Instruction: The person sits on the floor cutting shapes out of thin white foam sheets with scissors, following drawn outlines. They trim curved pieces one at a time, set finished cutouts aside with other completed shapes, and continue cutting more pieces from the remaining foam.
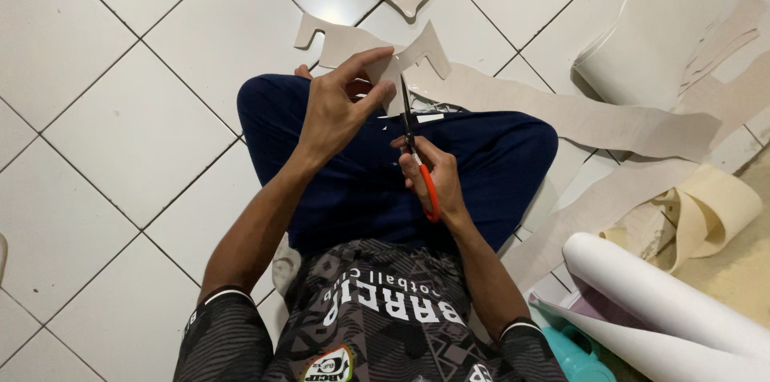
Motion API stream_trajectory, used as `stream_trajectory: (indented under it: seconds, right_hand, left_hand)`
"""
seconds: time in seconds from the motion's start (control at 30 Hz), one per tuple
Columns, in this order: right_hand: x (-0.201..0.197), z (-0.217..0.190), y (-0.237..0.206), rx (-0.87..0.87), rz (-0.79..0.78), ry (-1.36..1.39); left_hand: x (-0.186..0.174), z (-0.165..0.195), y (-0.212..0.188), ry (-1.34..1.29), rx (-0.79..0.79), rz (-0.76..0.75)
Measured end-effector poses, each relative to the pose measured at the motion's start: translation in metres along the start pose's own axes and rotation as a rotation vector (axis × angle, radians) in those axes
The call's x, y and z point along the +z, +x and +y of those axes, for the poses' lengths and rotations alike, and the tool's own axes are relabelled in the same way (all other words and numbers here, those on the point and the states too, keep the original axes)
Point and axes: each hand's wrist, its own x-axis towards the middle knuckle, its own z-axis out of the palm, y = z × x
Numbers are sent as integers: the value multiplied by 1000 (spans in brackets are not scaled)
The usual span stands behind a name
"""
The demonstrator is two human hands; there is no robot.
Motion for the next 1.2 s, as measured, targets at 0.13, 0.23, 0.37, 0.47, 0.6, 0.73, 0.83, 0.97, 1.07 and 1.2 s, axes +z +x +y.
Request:
stream_trajectory:
  seconds: [0.13, 0.23, 0.37, 0.47, 0.6, 0.73, 0.83, 0.97, 1.07, 1.2]
  right_hand:
    - [-1, -1, 0, 13, 4, -35]
    - [-1, 1, 0, -28, 6, -52]
    - [1, 3, 0, -15, 15, -38]
    - [2, 4, -1, 29, 41, -33]
    - [4, 6, -3, 79, 91, -28]
    - [6, 9, -4, 41, 101, -38]
    - [4, 9, -5, 19, 84, -43]
    - [2, 3, -5, 112, 42, 22]
    - [1, 0, -1, 105, 1, 121]
    - [-1, 2, 3, 49, -37, 216]
  left_hand:
    - [0, 0, 0, 1, -3, 1]
    - [2, -2, -1, 14, -29, 0]
    - [2, -4, -2, 3, -14, -3]
    - [1, -5, -3, 0, -11, -10]
    - [0, -5, -5, -18, -15, -18]
    - [0, -6, -6, -86, -78, -29]
    - [-3, -6, -3, -152, -143, 6]
    - [0, -4, -8, -113, -113, 38]
    - [9, -2, -16, -107, -88, -1]
    - [13, 0, -19, -149, -92, -39]
